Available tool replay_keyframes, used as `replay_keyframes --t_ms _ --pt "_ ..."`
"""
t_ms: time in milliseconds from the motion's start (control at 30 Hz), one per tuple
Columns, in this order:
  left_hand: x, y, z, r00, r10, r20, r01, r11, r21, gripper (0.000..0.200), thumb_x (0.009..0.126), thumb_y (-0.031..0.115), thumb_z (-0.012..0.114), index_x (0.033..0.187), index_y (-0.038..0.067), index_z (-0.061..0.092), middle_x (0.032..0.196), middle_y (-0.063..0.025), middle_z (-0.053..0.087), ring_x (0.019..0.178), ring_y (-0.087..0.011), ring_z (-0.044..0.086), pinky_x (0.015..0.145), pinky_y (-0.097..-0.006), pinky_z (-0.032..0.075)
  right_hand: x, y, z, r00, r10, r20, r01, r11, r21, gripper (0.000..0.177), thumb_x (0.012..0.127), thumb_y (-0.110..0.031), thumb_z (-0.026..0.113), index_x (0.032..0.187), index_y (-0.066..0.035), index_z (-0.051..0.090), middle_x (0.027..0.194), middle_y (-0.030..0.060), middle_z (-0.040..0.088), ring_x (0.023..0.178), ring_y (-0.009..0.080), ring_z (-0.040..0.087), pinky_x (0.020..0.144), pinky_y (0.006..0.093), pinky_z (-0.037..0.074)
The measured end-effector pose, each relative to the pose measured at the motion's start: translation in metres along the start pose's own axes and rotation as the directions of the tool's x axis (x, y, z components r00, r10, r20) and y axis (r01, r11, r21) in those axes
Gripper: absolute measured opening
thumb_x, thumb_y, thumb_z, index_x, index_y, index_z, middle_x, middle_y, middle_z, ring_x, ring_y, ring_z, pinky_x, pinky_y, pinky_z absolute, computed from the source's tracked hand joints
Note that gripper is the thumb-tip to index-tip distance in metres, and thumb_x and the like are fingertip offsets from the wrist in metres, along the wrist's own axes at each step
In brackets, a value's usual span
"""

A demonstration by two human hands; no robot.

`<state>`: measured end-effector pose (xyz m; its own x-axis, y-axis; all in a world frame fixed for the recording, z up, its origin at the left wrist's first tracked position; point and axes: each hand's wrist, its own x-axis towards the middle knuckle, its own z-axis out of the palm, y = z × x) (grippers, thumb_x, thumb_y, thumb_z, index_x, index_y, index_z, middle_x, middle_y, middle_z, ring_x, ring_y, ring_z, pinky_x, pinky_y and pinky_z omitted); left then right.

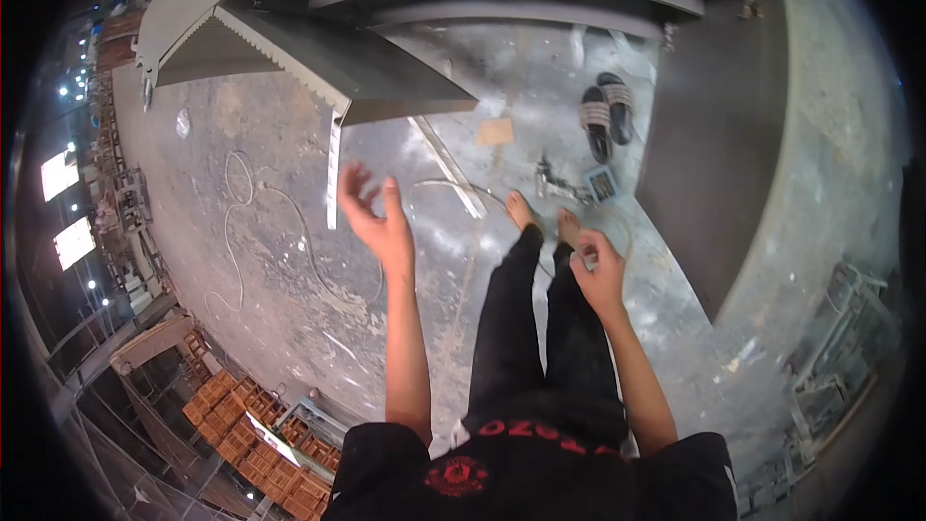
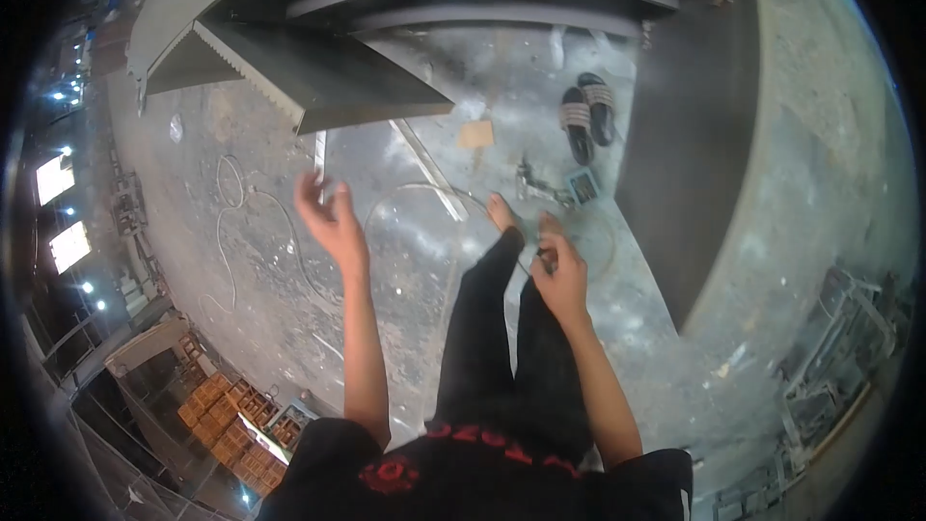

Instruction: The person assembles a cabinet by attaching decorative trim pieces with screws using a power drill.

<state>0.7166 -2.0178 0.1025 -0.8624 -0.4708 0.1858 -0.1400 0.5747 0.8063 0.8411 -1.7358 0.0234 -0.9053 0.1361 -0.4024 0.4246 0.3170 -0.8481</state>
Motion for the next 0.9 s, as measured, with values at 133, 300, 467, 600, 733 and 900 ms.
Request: replay_keyframes --t_ms 133,300,467,600,733,900 --pt "0.041 -0.027 0.052 0.915 0.309 -0.259 -0.289 0.951 0.113 0.06 0.089 0.015 0.067 0.139 -0.001 0.038 0.133 -0.0175 0.046 0.118 -0.0249 0.05 0.095 -0.0376 0.043 0.071 0.22 0.096 0.986 0.04 0.165 0.046 0.873 -0.486 0.046 0.081 -0.02 0.067 0.12 -0.001 0.054 0.114 0.0225 0.062 0.104 0.0409 0.06 0.088 0.0494 0.049" --pt "-0.007 -0.107 0.109 0.932 0.259 -0.255 -0.284 0.957 -0.066 0.052 0.088 0.007 0.061 0.133 -0.005 0.039 0.122 -0.017 0.054 0.112 -0.0246 0.053 0.09 -0.0348 0.045 0.135 0.408 0.175 0.954 0.005 0.3 0.206 0.717 -0.666 0.061 0.08 -0.027 0.068 0.132 -0.002 0.048 0.123 0.0244 0.053 0.109 0.0451 0.055 0.091 0.0508 0.048" --pt "-0.065 -0.26 0.259 0.842 -0.187 0.505 0.199 0.98 0.032 0.017 0.087 0.01 0.061 0.1 0.001 0.068 0.083 -0.0106 0.069 0.076 -0.0171 0.065 0.067 -0.031 0.051 0.179 0.471 0.209 0.882 -0.077 0.465 0.41 0.614 -0.675 0.072 0.073 -0.023 0.072 0.138 -0.007 0.044 0.125 0.0185 0.048 0.113 0.039 0.051 0.092 0.053 0.045" --pt "-0.123 -0.427 0.37 0.886 -0.323 0.333 0.267 0.942 0.204 0.016 0.082 0.011 0.061 0.09 -0.001 0.068 0.076 -0.0139 0.069 0.07 -0.026 0.068 0.068 -0.0379 0.053 0.198 0.487 0.218 0.885 -0.136 0.445 0.431 0.6 -0.674 0.076 0.069 -0.019 0.074 0.138 -0.011 0.044 0.127 0.0161 0.047 0.114 0.0379 0.049 0.097 0.0532 0.037" --pt "-0.163 -0.494 0.402 0.914 -0.404 -0.026 0.403 0.903 0.15 0.018 0.084 0.01 0.059 0.096 -0.003 0.064 0.083 -0.0147 0.067 0.066 -0.0239 0.064 0.066 -0.0366 0.052 0.205 0.504 0.23 0.898 -0.267 0.351 0.441 0.548 -0.711 0.077 0.067 -0.018 0.076 0.137 -0.012 0.045 0.128 0.0147 0.045 0.113 0.0355 0.05 0.097 0.0522 0.035" --pt "-0.16 -0.562 0.408 0.723 -0.677 -0.138 0.576 0.701 -0.42 0.017 0.09 0.012 0.057 0.098 -0.002 0.056 0.076 -0.0086 0.061 0.061 -0.0144 0.059 0.05 -0.0254 0.042 0.214 0.525 0.259 0.875 -0.32 0.363 0.473 0.407 -0.781 0.073 0.067 -0.018 0.077 0.133 -0.012 0.046 0.123 0.0134 0.046 0.11 0.0336 0.053 0.092 0.0506 0.039"
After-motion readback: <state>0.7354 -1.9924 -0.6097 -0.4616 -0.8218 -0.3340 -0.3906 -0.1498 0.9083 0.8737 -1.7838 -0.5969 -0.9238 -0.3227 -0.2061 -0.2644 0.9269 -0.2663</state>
